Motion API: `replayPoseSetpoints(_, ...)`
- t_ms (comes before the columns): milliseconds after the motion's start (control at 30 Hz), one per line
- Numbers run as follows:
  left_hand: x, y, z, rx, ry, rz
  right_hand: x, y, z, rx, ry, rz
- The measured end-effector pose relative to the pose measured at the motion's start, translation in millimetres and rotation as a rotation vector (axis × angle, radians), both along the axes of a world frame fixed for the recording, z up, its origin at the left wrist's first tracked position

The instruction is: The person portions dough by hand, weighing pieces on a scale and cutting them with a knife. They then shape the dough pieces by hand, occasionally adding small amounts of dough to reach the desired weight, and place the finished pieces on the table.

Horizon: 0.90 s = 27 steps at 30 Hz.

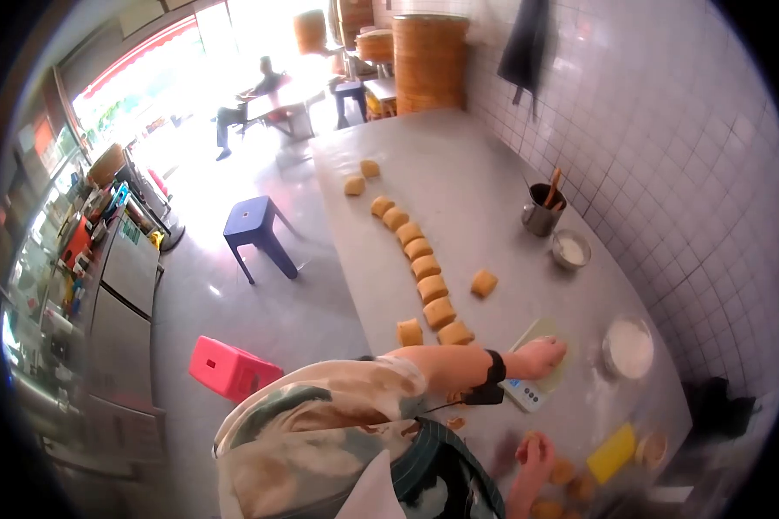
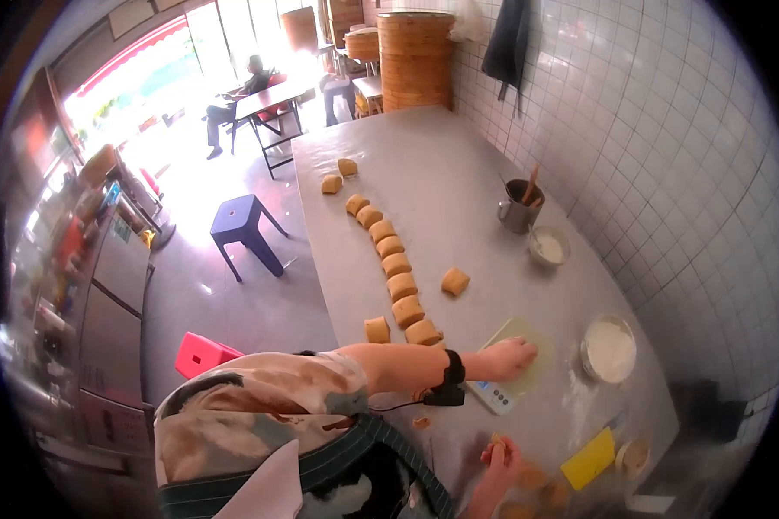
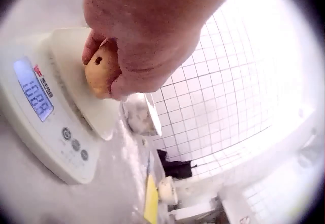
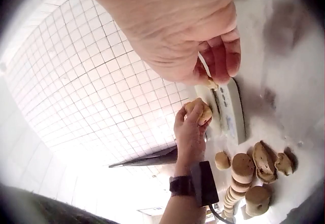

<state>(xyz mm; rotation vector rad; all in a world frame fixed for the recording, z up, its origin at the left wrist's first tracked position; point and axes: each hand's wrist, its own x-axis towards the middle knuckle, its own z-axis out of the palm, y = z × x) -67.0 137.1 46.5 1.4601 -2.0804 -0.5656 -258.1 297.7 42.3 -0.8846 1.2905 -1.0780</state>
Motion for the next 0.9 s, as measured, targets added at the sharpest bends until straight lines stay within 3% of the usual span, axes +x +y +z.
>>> replayPoseSetpoints(67,5,12,10,0.060,0.360,0.209,5,-1,8,-0.005,-0.005,-0.001)
replayPoseSetpoints(100,12,15,15,0.058,0.361,0.211,6,-4,11,-0.006,-0.003,0.000)
replayPoseSetpoints(167,37,20,29,0.836,1.228,-0.053,8,-11,24,-0.112,0.025,0.100)
replayPoseSetpoints(200,51,27,34,0.858,1.236,-0.066,9,-18,30,-0.108,0.101,0.128)
replayPoseSetpoints(267,67,44,32,1.097,1.726,-0.302,21,-26,44,-0.113,0.206,0.097)
replayPoseSetpoints(333,76,59,39,1.188,1.956,-0.221,34,-33,69,-0.211,0.196,0.137)
replayPoseSetpoints(367,87,70,47,1.197,1.932,-0.346,44,-36,85,-0.219,0.229,0.075)
replayPoseSetpoints(400,91,81,58,1.230,1.967,-0.327,50,-39,93,-0.279,0.195,0.078)
replayPoseSetpoints(433,93,92,76,1.288,1.938,-0.180,57,-38,100,-0.361,0.183,0.084)
replayPoseSetpoints(500,94,102,85,1.295,1.922,-0.221,73,-41,121,-0.460,0.168,0.085)
replayPoseSetpoints(567,92,109,88,1.258,1.950,-0.269,87,-39,148,-0.800,0.424,0.179)
replayPoseSetpoints(600,92,111,89,1.260,1.951,-0.278,94,-37,154,-0.802,0.431,0.177)
replayPoseSetpoints(700,94,117,93,1.212,2.004,-0.357,107,-35,159,-0.991,0.490,0.209)
replayPoseSetpoints(767,94,121,96,1.198,1.999,-0.217,110,-37,154,-1.254,0.751,0.326)
replayPoseSetpoints(900,103,124,91,1.221,1.931,-0.355,105,-31,147,-1.297,0.878,0.352)
